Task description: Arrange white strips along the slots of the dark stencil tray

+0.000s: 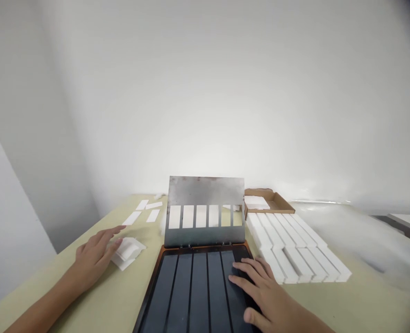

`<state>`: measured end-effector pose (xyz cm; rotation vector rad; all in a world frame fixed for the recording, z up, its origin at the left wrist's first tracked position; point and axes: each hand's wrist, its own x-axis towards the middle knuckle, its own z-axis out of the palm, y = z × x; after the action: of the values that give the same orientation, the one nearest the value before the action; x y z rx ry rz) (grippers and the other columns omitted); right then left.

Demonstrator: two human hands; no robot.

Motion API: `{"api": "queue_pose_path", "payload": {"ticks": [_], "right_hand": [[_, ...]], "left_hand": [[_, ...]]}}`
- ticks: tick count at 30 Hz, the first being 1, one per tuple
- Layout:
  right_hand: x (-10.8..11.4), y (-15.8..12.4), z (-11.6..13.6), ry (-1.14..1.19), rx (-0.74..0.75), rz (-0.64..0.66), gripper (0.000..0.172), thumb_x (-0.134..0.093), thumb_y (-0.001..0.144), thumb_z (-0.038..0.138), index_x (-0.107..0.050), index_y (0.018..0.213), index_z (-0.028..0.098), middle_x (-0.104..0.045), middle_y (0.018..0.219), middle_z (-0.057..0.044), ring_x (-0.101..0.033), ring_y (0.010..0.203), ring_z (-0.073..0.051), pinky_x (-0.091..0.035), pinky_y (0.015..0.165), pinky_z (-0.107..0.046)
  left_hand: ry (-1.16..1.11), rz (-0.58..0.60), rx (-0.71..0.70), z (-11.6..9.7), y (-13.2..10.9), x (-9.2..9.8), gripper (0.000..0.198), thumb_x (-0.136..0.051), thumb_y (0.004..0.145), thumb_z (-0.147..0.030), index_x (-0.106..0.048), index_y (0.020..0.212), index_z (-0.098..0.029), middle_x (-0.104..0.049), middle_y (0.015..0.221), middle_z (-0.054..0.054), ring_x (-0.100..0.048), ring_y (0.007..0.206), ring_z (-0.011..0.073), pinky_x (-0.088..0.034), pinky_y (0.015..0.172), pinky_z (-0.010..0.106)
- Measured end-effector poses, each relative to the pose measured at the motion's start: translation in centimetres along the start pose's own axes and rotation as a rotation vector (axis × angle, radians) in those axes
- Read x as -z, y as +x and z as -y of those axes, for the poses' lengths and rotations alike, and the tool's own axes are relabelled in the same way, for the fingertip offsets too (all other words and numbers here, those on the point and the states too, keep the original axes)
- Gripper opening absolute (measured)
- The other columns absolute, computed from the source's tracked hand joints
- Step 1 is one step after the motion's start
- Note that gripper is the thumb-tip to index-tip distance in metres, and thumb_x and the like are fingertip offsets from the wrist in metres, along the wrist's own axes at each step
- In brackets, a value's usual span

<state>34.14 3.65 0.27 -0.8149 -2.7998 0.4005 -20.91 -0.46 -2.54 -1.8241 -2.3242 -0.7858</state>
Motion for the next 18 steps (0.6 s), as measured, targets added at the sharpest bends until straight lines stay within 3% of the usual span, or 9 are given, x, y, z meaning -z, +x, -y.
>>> {"api": "queue_pose_path", "payload": {"ticks": [7, 10, 12, 14, 15, 16, 18], "right_hand": [[-0.6, -0.4, -0.2, -0.097, 0.074, -0.084, 0.07, -0.058, 0.101, 0.065, -0.045, 0.162, 0.034, -0.044, 0.167, -0.012, -0.042, 0.151, -0.044, -0.041, 0.119, -0.067], [1.9, 1.7, 1.1, -0.228, 0.122, -0.191, 0.07, -0.058, 0.103, 0.061, -0.041, 0.164, 0.033, -0.039, 0.17, -0.011, -0.037, 0.154, -0.043, -0.038, 0.12, -0.066], [5.3, 5.3, 2.6, -0.332, 0.138, -0.274, 0.067, -0.056, 0.104, 0.059, -0.039, 0.165, 0.035, -0.037, 0.172, -0.008, -0.033, 0.156, -0.042, -0.026, 0.126, -0.068], [9.5, 10.3, 4.0, -0.458, 0.003, -0.335, 0.061, -0.05, 0.107, 0.058, -0.042, 0.163, 0.035, -0.033, 0.174, -0.006, -0.029, 0.159, -0.039, -0.018, 0.129, -0.066], [11.6, 13.1, 4.5, -0.472, -0.063, -0.37, 0.06, -0.046, 0.109, 0.056, -0.041, 0.163, 0.029, -0.031, 0.174, -0.01, -0.027, 0.159, -0.039, -0.017, 0.129, -0.066], [13.4, 15.8, 4.8, -0.473, -0.108, -0.391, 0.058, -0.04, 0.112, 0.052, -0.041, 0.163, 0.024, -0.033, 0.172, -0.015, -0.03, 0.157, -0.04, -0.019, 0.127, -0.069], [16.1, 20.2, 4.8, -0.465, -0.192, -0.356, 0.046, -0.05, 0.111, 0.044, -0.054, 0.151, 0.02, -0.052, 0.157, -0.017, -0.052, 0.141, -0.036, -0.041, 0.117, -0.064]], "left_hand": [[-0.052, -0.017, -0.028, 0.1, -0.2, -0.2, 0.051, -0.029, 0.11, -0.052, -0.054, 0.149, -0.029, -0.056, 0.153, 0.014, -0.049, 0.143, 0.0379, -0.029, 0.118, 0.063], [-0.076, -0.059, -0.04, -0.2, -0.5, -0.2, 0.046, -0.048, 0.11, -0.048, -0.055, 0.148, -0.023, -0.057, 0.15, 0.013, -0.053, 0.139, 0.0349, -0.035, 0.119, 0.063], [-0.079, -0.095, -0.038, -0.5, -0.6, 0.0, 0.045, -0.063, 0.106, -0.044, -0.058, 0.144, -0.02, -0.057, 0.149, 0.013, -0.056, 0.136, 0.0333, -0.043, 0.116, 0.061], [-0.075, -0.131, -0.031, -0.8, -0.7, 0.2, 0.043, -0.067, 0.105, -0.039, -0.06, 0.142, -0.019, -0.059, 0.146, 0.013, -0.059, 0.132, 0.0322, -0.049, 0.112, 0.058], [-0.073, -0.148, -0.027, -0.9, -0.8, 0.4, 0.041, -0.067, 0.105, -0.038, -0.06, 0.141, -0.019, -0.059, 0.145, 0.013, -0.061, 0.13, 0.0315, -0.051, 0.11, 0.057], [-0.072, -0.162, -0.025, -1.1, -0.9, 0.6, 0.041, -0.067, 0.105, -0.037, -0.06, 0.141, -0.019, -0.06, 0.144, 0.012, -0.062, 0.128, 0.0309, -0.053, 0.108, 0.056], [-0.072, -0.184, -0.023, -1.2, -1.2, 0.9, 0.04, -0.067, 0.105, -0.037, -0.061, 0.14, -0.019, -0.061, 0.142, 0.012, -0.064, 0.124, 0.0296, -0.056, 0.105, 0.053]]}}
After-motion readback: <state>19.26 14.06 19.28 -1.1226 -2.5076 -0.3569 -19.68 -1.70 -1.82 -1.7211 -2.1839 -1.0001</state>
